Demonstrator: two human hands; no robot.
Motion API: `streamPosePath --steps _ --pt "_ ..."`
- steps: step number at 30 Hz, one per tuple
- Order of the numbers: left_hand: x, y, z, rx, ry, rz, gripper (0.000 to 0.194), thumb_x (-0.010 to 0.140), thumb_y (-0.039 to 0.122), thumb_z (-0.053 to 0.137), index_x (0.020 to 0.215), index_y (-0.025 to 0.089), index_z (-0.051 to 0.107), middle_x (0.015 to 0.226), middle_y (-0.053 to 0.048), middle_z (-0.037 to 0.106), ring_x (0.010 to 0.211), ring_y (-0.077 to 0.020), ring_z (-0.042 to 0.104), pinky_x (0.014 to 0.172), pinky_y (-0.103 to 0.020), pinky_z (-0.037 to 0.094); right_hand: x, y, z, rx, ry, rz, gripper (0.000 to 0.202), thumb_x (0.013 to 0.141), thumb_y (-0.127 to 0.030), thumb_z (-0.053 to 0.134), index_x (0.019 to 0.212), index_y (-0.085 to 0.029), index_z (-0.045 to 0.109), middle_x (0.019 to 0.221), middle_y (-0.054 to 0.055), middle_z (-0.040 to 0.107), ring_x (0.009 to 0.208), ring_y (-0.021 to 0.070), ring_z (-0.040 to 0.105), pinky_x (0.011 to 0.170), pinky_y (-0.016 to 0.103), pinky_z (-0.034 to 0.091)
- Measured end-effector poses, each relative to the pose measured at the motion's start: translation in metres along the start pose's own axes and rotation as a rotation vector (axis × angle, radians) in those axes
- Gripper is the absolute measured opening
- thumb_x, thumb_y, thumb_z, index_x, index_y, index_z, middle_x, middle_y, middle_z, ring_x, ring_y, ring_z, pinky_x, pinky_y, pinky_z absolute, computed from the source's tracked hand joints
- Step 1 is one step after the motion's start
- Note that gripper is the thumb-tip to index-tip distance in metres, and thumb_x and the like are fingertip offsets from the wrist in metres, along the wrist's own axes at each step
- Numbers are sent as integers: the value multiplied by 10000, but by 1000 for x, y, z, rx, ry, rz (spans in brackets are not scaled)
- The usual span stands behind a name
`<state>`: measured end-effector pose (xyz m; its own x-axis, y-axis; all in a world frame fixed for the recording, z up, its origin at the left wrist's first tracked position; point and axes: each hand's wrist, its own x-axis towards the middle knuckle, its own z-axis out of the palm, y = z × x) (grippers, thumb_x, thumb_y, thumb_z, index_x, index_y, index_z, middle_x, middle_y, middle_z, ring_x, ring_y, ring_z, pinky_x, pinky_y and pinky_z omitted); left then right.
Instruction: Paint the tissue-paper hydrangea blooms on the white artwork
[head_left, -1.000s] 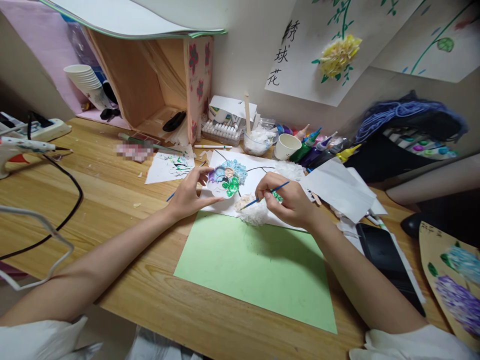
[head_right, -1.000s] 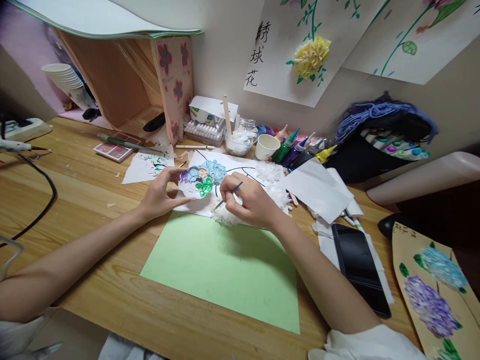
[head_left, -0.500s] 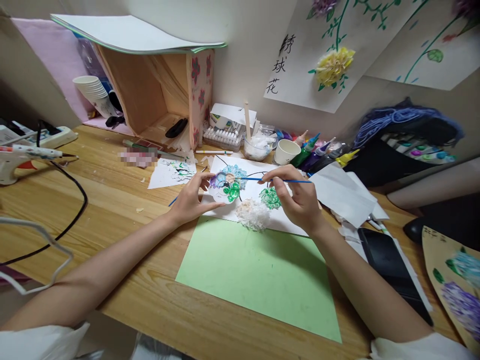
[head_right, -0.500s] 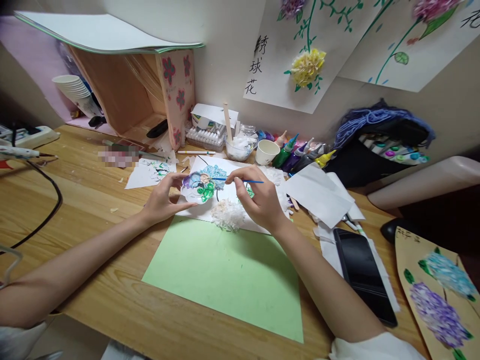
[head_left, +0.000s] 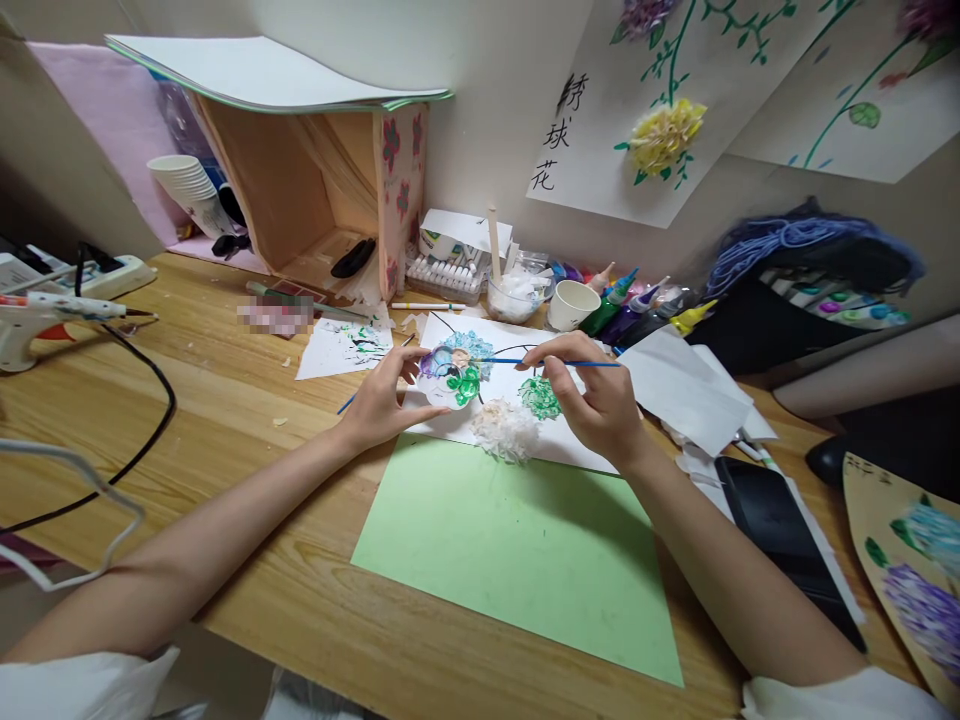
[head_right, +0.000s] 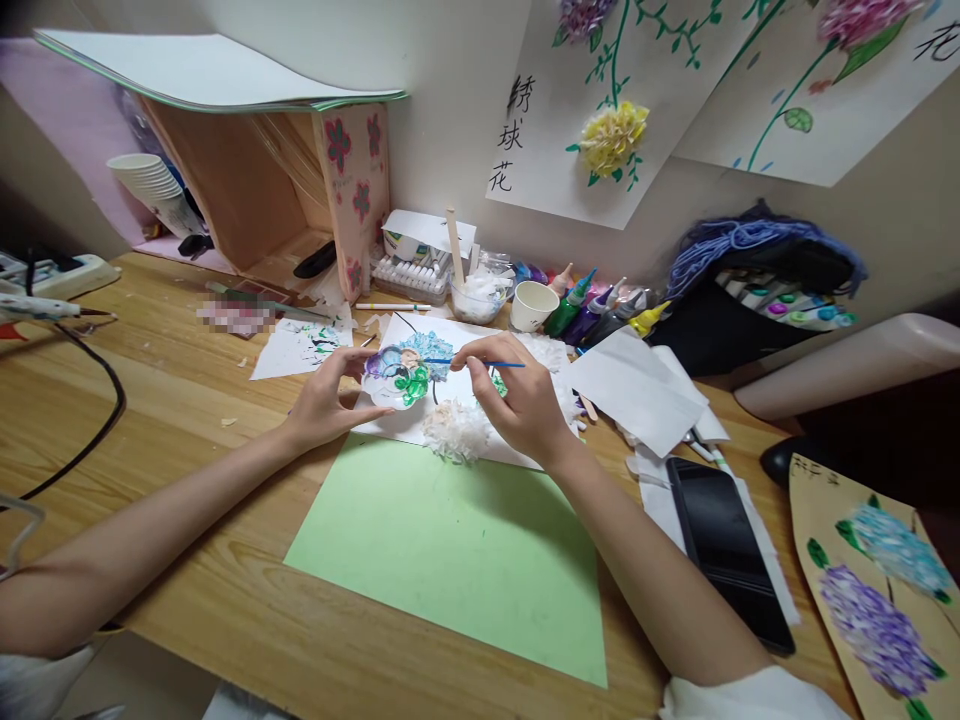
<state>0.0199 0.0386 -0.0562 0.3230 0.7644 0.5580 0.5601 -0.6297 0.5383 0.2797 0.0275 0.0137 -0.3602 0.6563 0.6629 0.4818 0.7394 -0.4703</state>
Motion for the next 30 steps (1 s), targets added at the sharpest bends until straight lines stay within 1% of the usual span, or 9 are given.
streamPosePath --steps 4,8,9,10,12,15,17,23,30 --pt "1 0 0 -10 2 -9 681 684 426 797 1234 193 470 1116 -92 602 928 -200 621 824 -337 531 0 1 -2 14 -31 7 184 943 -222 442 913 -213 622 842 51 687 825 187 632 741 335 491" --pt "1 0 0 -8 -8 -15 678 689 441 789 1235 195 471 1109 -89 605 916 -198 618 815 -336 530 -2 3 -6 204 111 107 220 963 -267 428 851 -215 610 759 14 642 686 142 632 635 288 474" --pt "1 0 0 -10 -11 -18 679 691 448 787 1236 192 472 1107 -90 605 910 -196 617 810 -335 530 -2 3 -8 247 119 123 235 966 -273 425 824 -214 603 723 1 623 641 128 621 611 277 465" --pt "1 0 0 -12 -13 -23 681 691 453 784 1236 188 473 1105 -91 606 904 -195 616 804 -334 531 -3 3 -9 277 96 132 249 968 -275 423 800 -211 594 692 -8 606 605 118 609 595 268 457" --pt "0 0 0 -13 -13 -31 685 691 461 782 1235 178 476 1096 -93 606 890 -191 613 794 -330 531 -2 3 -10 285 -21 129 268 968 -275 420 765 -204 581 660 -15 591 565 106 589 581 258 448" --pt "0 0 0 -11 -6 -34 691 684 463 787 1229 172 479 1088 -94 608 880 -188 611 785 -329 531 -1 -1 -10 204 -210 75 284 961 -248 403 735 -193 566 635 -10 597 557 104 569 580 249 438" --pt "0 0 0 -11 -1 -33 689 678 456 793 1226 179 481 1092 -91 608 890 -191 613 784 -331 533 1 -4 -8 142 -270 41 286 952 -220 391 720 -190 556 631 -5 607 556 102 555 575 240 427" --pt "1 0 0 -13 -8 -43 695 675 461 794 1229 176 486 1082 -92 611 899 -199 619 779 -336 537 1 -8 -5 96 -321 20 295 937 -193 377 695 -192 547 657 0 629 546 93 543 562 222 414" --pt "1 1 0 2 -11 -33 689 675 448 799 1228 186 483 1075 -84 611 876 -185 611 797 -337 535 1 -6 -3 73 -319 10 278 931 -191 393 703 -197 551 659 2 637 558 100 559 557 223 422"
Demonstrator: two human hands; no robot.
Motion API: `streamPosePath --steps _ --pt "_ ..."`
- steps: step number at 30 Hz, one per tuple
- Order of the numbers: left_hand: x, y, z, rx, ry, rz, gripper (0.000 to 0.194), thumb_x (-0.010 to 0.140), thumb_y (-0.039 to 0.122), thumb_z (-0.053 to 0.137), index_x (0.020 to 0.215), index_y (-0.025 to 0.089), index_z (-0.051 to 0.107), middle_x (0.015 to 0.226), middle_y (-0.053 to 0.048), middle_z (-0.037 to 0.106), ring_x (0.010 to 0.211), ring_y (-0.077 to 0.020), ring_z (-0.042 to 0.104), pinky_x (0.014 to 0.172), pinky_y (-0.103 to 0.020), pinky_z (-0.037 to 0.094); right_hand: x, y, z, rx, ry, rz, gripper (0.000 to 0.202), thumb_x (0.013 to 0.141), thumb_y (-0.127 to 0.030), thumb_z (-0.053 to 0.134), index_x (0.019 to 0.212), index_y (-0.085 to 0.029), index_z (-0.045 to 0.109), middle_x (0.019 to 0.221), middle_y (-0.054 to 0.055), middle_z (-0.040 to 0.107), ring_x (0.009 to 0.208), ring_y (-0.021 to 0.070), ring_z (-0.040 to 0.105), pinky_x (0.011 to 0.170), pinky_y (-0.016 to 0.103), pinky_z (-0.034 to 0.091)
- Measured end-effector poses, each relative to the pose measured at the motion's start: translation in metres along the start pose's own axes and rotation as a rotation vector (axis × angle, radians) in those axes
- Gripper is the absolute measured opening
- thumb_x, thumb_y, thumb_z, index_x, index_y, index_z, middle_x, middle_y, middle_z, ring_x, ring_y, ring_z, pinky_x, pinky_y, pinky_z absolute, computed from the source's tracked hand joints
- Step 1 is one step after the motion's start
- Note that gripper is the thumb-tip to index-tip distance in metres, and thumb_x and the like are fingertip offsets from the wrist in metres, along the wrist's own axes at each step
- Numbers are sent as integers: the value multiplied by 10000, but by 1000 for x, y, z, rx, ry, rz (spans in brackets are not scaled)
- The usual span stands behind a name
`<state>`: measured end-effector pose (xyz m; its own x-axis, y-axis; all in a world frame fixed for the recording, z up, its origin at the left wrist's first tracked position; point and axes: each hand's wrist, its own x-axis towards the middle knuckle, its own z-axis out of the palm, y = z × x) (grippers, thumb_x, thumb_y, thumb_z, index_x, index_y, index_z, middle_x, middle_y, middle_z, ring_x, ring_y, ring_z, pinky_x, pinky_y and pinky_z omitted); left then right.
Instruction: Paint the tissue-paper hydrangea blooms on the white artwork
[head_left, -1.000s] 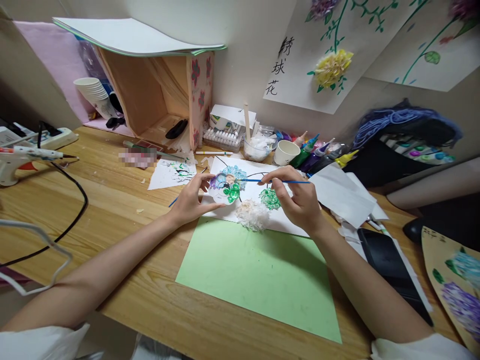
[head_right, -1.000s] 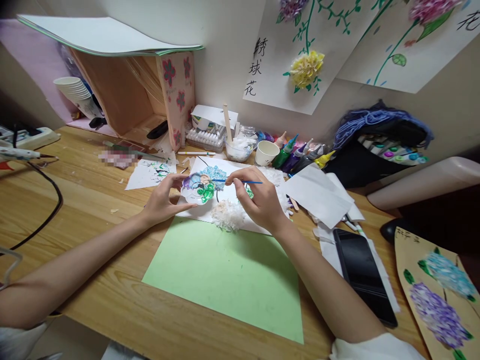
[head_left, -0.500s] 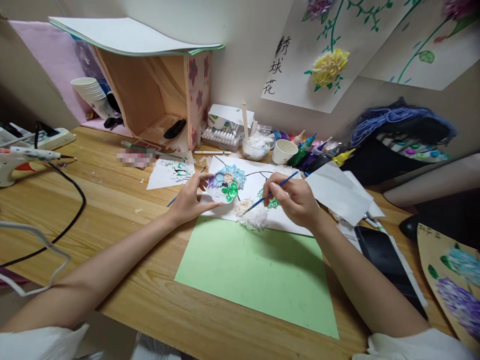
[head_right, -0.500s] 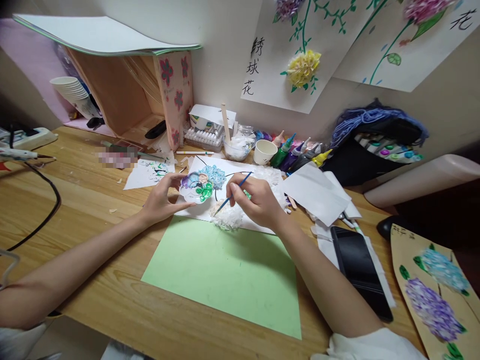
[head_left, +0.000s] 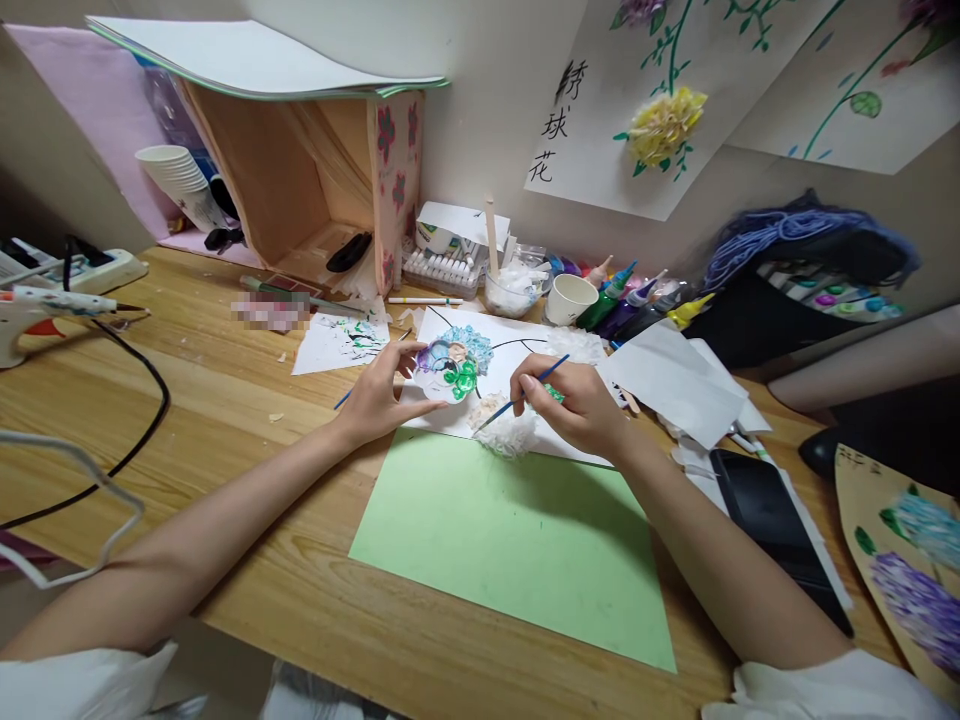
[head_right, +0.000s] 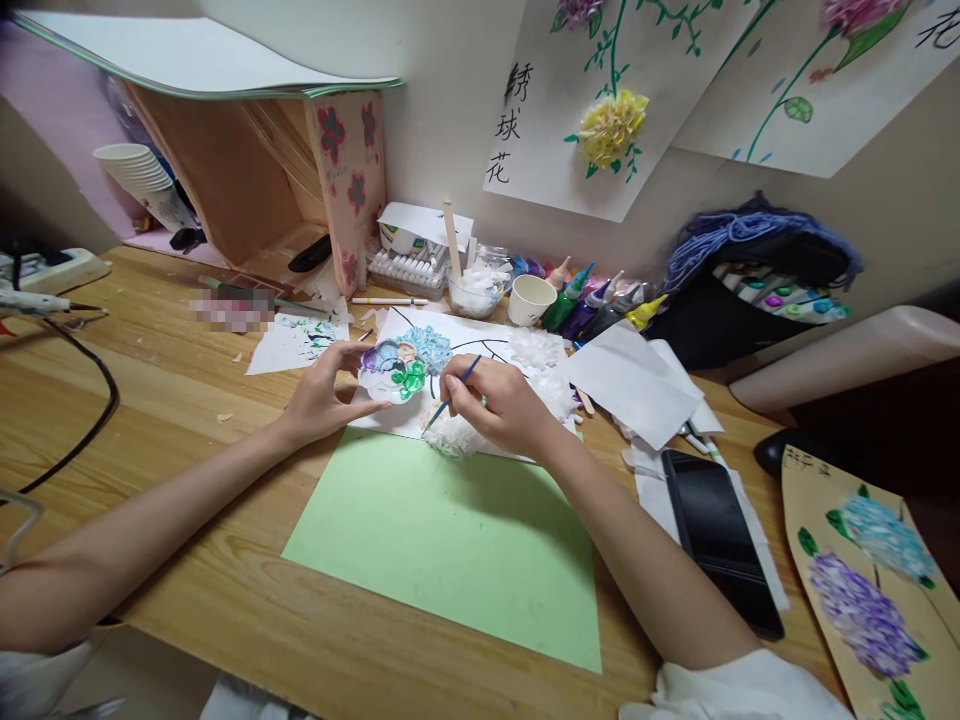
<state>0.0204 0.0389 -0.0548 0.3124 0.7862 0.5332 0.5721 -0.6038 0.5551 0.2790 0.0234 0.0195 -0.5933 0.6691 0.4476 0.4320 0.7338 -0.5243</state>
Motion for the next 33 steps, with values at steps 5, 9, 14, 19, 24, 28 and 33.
streamPosePath --steps 5,9,14,19,24,28,33 --pt "0 1 0 2 2 13 674 685 440 793 1226 189 479 1106 -93 606 909 -190 615 814 -332 532 0 0 -3 3 31 -3 278 937 -193 391 714 -192 556 658 4 628 557 98 552 557 224 423" --pt "0 1 0 0 7 7 676 682 447 793 1222 185 482 1092 -91 608 897 -189 615 808 -333 533 0 0 -3 0 1 -4 273 931 -183 393 714 -195 559 662 2 635 548 95 553 550 220 423" --pt "0 1 0 7 5 25 678 683 427 798 1227 183 476 1105 -96 609 919 -194 616 827 -338 530 0 0 -2 -3 24 -9 266 927 -171 402 712 -192 556 654 -1 628 551 93 552 550 215 421" --pt "0 1 0 4 10 20 679 680 435 797 1226 184 482 1092 -91 612 901 -196 619 805 -336 537 0 1 -1 -10 -9 8 264 930 -185 402 715 -197 555 668 4 634 560 100 556 558 221 428" --pt "0 0 0 1 6 28 686 678 426 802 1234 193 475 1124 -99 609 940 -204 621 834 -344 534 0 2 -1 -18 2 3 266 930 -184 398 718 -200 558 671 4 638 560 101 558 559 220 427" --pt "0 0 0 2 9 26 690 676 429 802 1238 198 475 1120 -95 612 926 -203 624 832 -351 536 0 1 -1 -19 -9 3 263 930 -191 401 719 -201 556 663 2 634 563 104 560 559 224 427" --pt "0 0 0 -3 9 22 691 675 425 804 1235 193 472 1128 -99 608 939 -203 624 827 -343 540 -1 1 -1 -3 26 -17 267 937 -189 399 719 -197 554 647 -2 625 552 99 553 549 224 420"
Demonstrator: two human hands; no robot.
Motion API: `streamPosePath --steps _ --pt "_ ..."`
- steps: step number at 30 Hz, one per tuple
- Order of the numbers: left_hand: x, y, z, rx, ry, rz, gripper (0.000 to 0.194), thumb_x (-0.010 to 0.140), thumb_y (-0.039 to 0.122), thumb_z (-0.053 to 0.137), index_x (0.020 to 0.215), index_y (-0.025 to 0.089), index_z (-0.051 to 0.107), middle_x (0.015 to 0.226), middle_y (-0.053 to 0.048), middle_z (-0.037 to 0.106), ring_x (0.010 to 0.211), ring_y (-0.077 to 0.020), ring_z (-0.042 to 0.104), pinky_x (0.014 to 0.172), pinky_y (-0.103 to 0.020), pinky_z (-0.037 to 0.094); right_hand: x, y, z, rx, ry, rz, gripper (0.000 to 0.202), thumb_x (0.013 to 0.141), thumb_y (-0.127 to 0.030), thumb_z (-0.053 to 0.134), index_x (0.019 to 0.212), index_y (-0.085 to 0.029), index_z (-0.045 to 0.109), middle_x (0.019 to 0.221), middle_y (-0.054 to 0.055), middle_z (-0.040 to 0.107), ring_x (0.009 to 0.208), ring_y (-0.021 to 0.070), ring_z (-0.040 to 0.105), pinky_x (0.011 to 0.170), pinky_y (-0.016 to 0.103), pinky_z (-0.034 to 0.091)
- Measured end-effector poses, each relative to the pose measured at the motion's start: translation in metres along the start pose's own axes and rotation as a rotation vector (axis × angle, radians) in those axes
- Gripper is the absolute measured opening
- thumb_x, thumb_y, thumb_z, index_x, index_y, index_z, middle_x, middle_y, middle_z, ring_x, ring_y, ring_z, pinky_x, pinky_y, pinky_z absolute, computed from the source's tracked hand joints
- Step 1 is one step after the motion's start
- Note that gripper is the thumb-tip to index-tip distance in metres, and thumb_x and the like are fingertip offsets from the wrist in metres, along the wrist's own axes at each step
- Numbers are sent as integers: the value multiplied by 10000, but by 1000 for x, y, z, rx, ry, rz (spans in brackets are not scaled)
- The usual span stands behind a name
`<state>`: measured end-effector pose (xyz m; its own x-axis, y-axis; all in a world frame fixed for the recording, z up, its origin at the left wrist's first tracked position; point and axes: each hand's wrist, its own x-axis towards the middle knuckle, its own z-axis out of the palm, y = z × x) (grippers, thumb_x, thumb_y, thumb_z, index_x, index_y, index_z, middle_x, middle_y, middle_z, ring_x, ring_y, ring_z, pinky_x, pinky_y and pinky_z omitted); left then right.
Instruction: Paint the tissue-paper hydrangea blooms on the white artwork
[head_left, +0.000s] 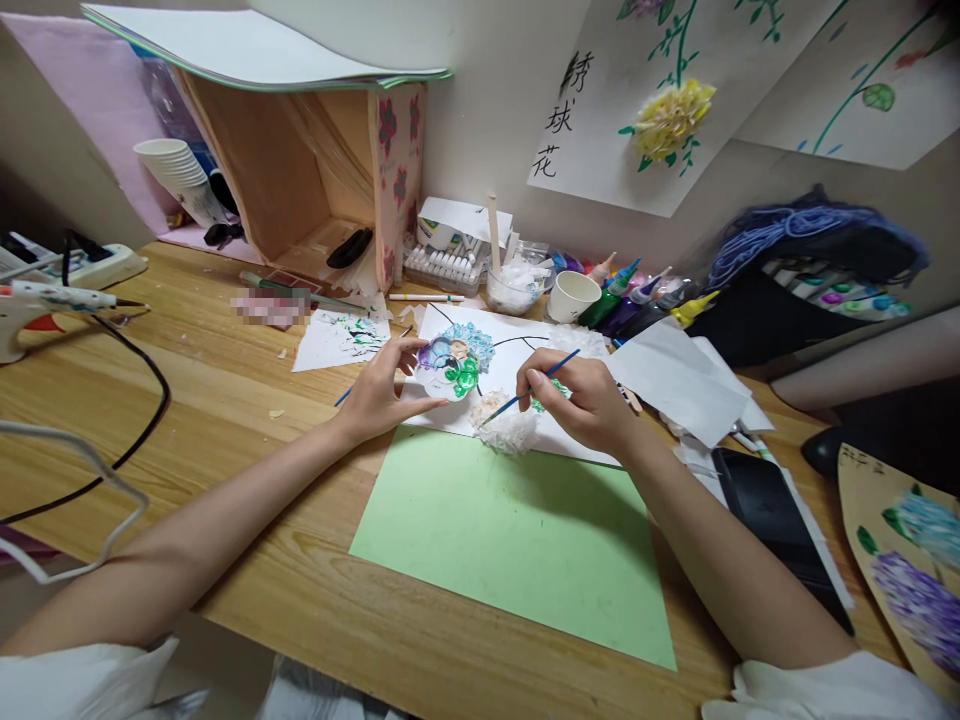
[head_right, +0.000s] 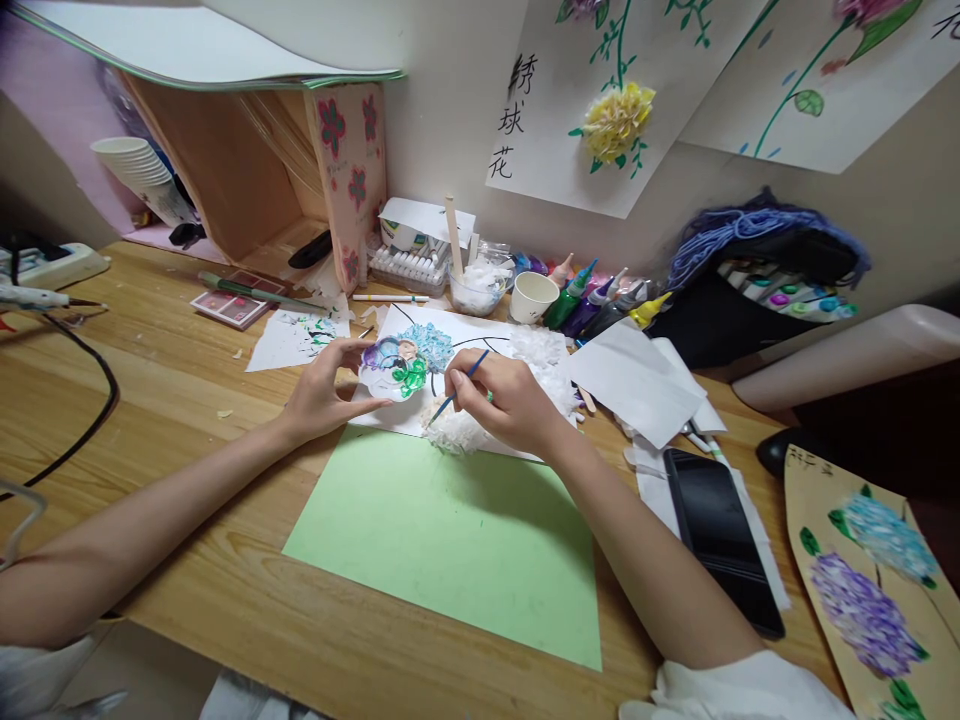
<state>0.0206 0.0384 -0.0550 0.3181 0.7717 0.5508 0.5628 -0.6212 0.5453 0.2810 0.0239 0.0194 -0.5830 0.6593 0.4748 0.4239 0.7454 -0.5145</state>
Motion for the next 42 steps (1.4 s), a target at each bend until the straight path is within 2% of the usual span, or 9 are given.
streamPosePath --steps 14,25,28,31,33,35,42 --pt "0 1 0 -21 3 -21 679 689 468 781 1237 202 480 1123 -91 606 902 -187 613 769 -315 539 0 -4 4 14 -55 -37 247 942 -202 390 750 -206 545 666 7 627 598 111 566 580 232 440" --pt "0 1 0 -14 -1 -6 690 681 437 797 1242 197 474 1123 -94 606 912 -193 616 816 -337 532 0 -3 2 36 -35 -36 245 936 -189 407 742 -197 557 666 5 628 581 104 570 563 229 440" --pt "0 0 0 -4 -1 4 682 683 436 796 1235 194 477 1113 -94 606 917 -196 617 822 -334 529 -2 -1 1 134 67 8 262 957 -229 401 764 -192 575 665 2 618 575 106 588 571 244 457" --pt "0 0 0 -6 2 -12 676 683 453 790 1227 192 486 1085 -87 611 900 -198 621 805 -332 532 -4 4 2 249 316 81 250 965 -293 416 808 -198 587 714 5 612 596 116 614 563 260 470" --pt "0 -1 0 -10 2 -17 680 682 457 790 1228 193 484 1089 -87 612 907 -200 623 799 -331 535 -4 7 5 261 432 97 227 961 -310 430 839 -205 591 760 9 616 644 128 634 575 269 476" --pt "0 0 0 -11 -1 -11 681 687 450 789 1234 192 477 1112 -92 610 926 -202 623 808 -331 536 -4 9 7 223 441 100 199 960 -300 435 878 -212 593 790 12 628 701 140 648 615 280 486" --pt "-2 1 -1 -40 -24 -45 683 703 461 771 1253 200 461 1155 -95 595 964 -206 620 768 -311 555 -2 8 9 -34 303 47 180 949 -225 423 928 -210 602 871 51 668 839 185 632 744 337 494"
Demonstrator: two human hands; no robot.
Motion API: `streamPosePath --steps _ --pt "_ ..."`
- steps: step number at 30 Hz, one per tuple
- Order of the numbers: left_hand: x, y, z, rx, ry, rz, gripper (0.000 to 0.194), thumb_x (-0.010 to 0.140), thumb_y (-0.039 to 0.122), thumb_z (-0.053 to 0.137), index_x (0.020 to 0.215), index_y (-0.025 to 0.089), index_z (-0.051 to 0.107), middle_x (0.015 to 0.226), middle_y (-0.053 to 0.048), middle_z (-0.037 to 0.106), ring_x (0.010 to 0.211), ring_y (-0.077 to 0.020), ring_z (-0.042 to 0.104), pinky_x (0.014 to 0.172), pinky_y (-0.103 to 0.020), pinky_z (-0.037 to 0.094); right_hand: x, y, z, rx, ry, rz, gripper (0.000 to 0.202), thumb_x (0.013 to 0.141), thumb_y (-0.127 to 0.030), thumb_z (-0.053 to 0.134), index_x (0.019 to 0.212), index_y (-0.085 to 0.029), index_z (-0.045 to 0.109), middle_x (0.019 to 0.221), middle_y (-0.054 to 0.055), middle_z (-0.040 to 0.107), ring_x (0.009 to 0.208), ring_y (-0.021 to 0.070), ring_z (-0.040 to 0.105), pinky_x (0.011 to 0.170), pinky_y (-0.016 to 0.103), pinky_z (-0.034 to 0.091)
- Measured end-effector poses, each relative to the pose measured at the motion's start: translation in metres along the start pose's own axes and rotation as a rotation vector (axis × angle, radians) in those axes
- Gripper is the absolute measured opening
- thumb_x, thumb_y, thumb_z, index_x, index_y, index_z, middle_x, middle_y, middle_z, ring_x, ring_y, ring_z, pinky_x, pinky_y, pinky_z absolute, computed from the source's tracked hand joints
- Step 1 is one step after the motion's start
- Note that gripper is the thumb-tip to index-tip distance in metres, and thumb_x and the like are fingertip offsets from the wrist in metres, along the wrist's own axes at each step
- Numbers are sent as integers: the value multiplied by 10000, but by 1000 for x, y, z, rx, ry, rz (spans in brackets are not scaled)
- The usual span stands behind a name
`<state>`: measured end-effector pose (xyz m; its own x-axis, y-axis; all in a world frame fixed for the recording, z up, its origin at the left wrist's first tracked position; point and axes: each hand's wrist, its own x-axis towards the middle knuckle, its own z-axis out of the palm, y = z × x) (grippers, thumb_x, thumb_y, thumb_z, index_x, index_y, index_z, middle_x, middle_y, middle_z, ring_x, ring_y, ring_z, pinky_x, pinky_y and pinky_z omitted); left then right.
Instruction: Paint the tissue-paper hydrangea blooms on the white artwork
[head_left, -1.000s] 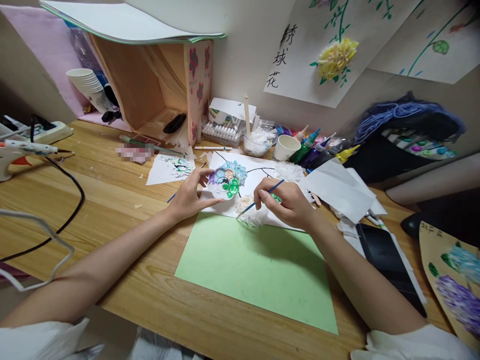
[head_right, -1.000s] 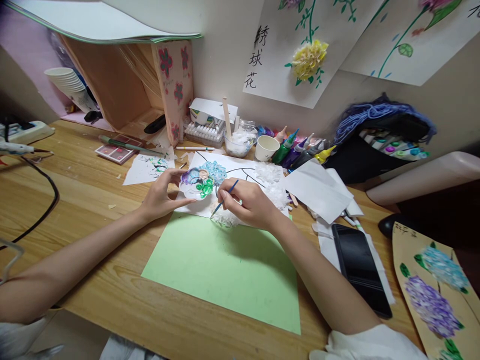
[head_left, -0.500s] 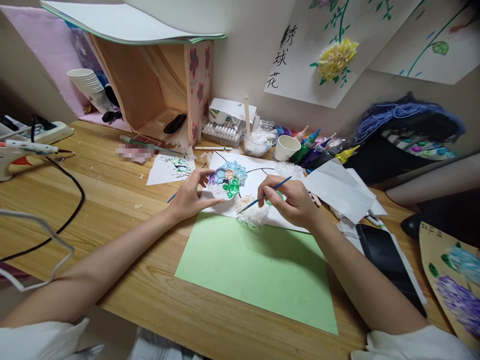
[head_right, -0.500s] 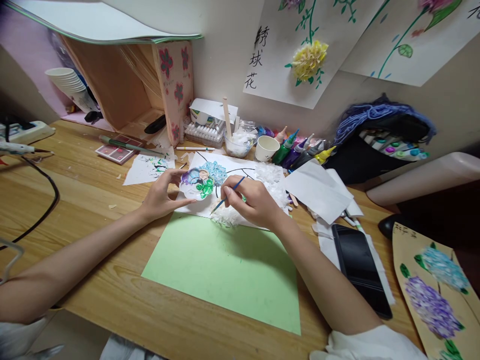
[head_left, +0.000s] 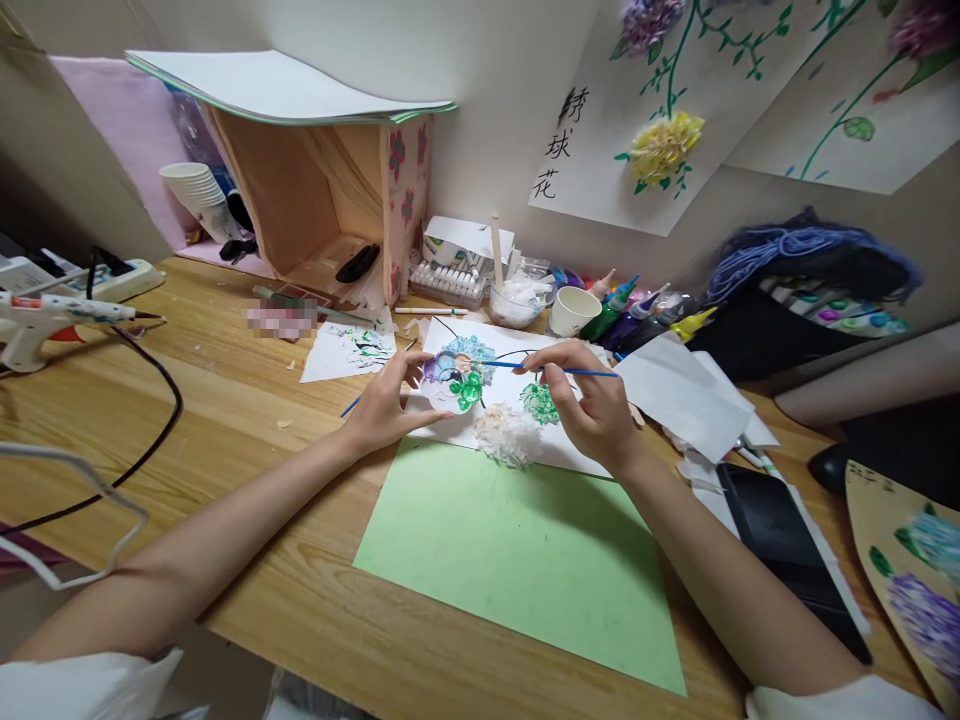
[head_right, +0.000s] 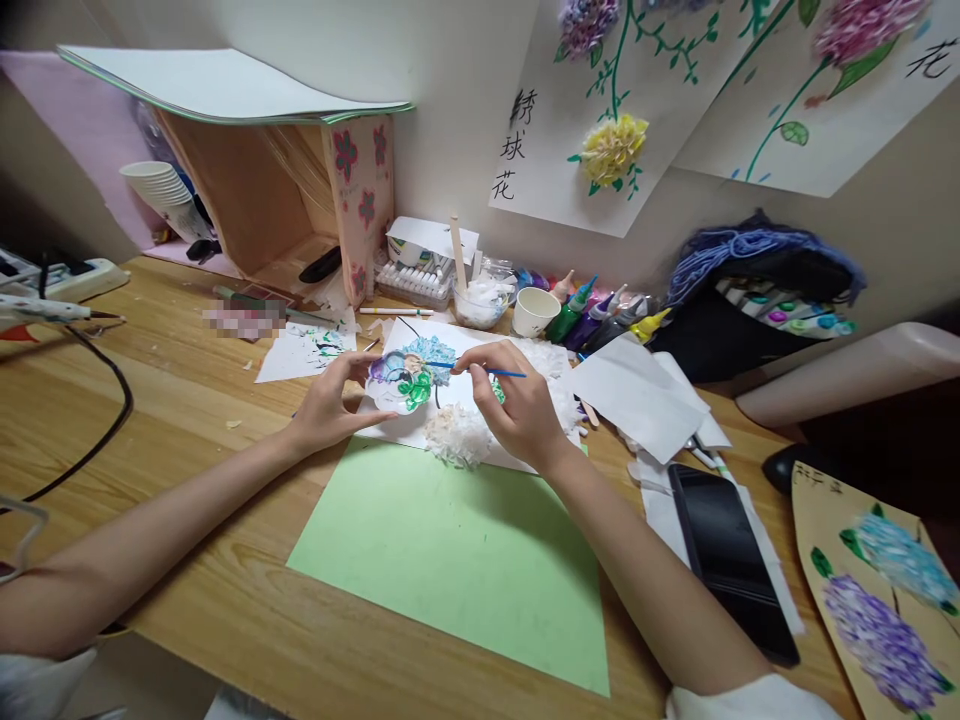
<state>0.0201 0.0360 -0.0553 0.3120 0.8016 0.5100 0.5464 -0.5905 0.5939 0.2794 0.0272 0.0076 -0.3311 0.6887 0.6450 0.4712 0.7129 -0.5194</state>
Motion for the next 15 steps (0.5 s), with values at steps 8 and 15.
streamPosePath --steps 8,15 --pt "0 -1 0 -8 -10 16 675 712 464 763 1251 200 456 1166 -100 594 992 -216 623 829 -337 548 1 -1 0 -26 9 -55 179 938 -183 421 931 -205 598 860 54 667 820 181 625 740 328 492" --pt "0 -2 1 10 4 22 688 694 448 783 1253 204 466 1161 -102 603 987 -220 625 850 -357 540 2 1 -3 -39 8 -34 186 938 -186 414 908 -206 596 856 52 660 813 177 619 728 322 487"
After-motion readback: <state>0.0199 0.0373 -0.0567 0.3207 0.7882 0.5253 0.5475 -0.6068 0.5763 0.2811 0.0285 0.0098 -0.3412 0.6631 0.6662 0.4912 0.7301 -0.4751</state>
